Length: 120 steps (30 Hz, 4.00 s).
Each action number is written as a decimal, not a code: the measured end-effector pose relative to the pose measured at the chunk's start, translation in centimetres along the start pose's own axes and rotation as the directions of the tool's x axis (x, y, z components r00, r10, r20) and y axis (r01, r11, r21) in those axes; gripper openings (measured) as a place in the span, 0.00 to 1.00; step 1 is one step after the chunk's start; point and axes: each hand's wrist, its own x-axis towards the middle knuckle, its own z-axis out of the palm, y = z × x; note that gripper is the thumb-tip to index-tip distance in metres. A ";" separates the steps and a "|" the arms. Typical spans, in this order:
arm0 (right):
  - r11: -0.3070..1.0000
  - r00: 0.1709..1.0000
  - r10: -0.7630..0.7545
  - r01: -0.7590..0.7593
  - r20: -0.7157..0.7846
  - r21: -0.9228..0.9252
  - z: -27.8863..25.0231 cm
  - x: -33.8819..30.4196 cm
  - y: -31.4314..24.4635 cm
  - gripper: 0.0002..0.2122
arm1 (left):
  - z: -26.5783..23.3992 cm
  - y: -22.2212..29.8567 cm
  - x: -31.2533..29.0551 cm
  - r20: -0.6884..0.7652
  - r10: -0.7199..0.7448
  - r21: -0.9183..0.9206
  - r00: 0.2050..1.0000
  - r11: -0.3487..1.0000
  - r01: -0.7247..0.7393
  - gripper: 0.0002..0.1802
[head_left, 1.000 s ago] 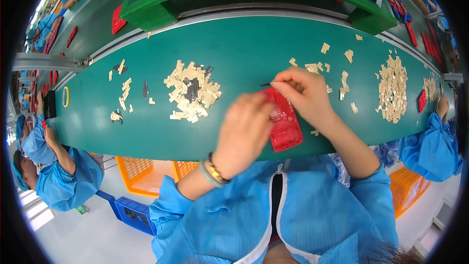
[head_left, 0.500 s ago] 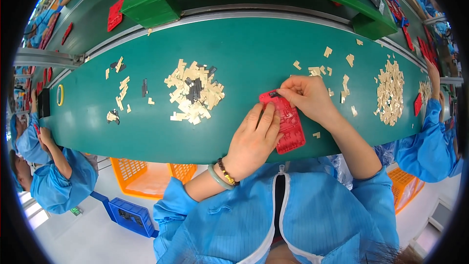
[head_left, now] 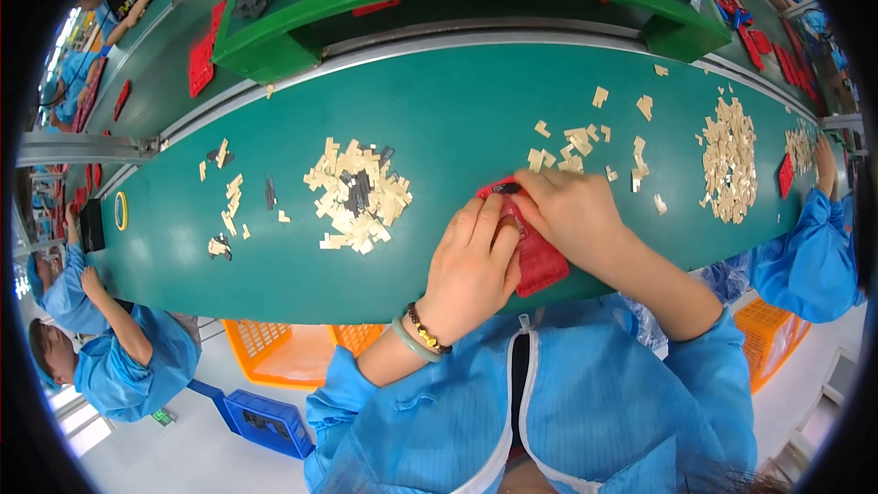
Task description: The person assembles small metal components into red plastic housings by hand on an industrial assembly line.
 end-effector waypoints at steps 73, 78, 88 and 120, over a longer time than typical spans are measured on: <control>0.675 0.846 -0.451 0.531 -0.283 0.512 0.4 5.8 -7.0 0.25 | -21.3 -20.8 -0.7 -0.334 0.313 0.663 0.889 0.749 -0.014 0.17; 0.826 0.897 -0.442 0.412 -0.012 0.385 0.3 3.0 -5.5 0.22 | -24.9 -38.1 3.1 -0.302 -0.255 0.573 0.919 0.722 0.388 0.47; 0.944 0.975 -0.222 0.215 -0.002 0.252 0.4 0.0 -2.0 0.18 | -23.6 -32.0 3.8 -0.454 -0.005 0.767 0.891 0.506 0.394 0.11; 0.633 0.962 -0.071 0.249 -0.265 0.733 -2.4 2.8 -3.4 0.09 | -9.3 -3.5 2.9 0.386 -0.287 -0.788 0.877 0.391 0.475 0.09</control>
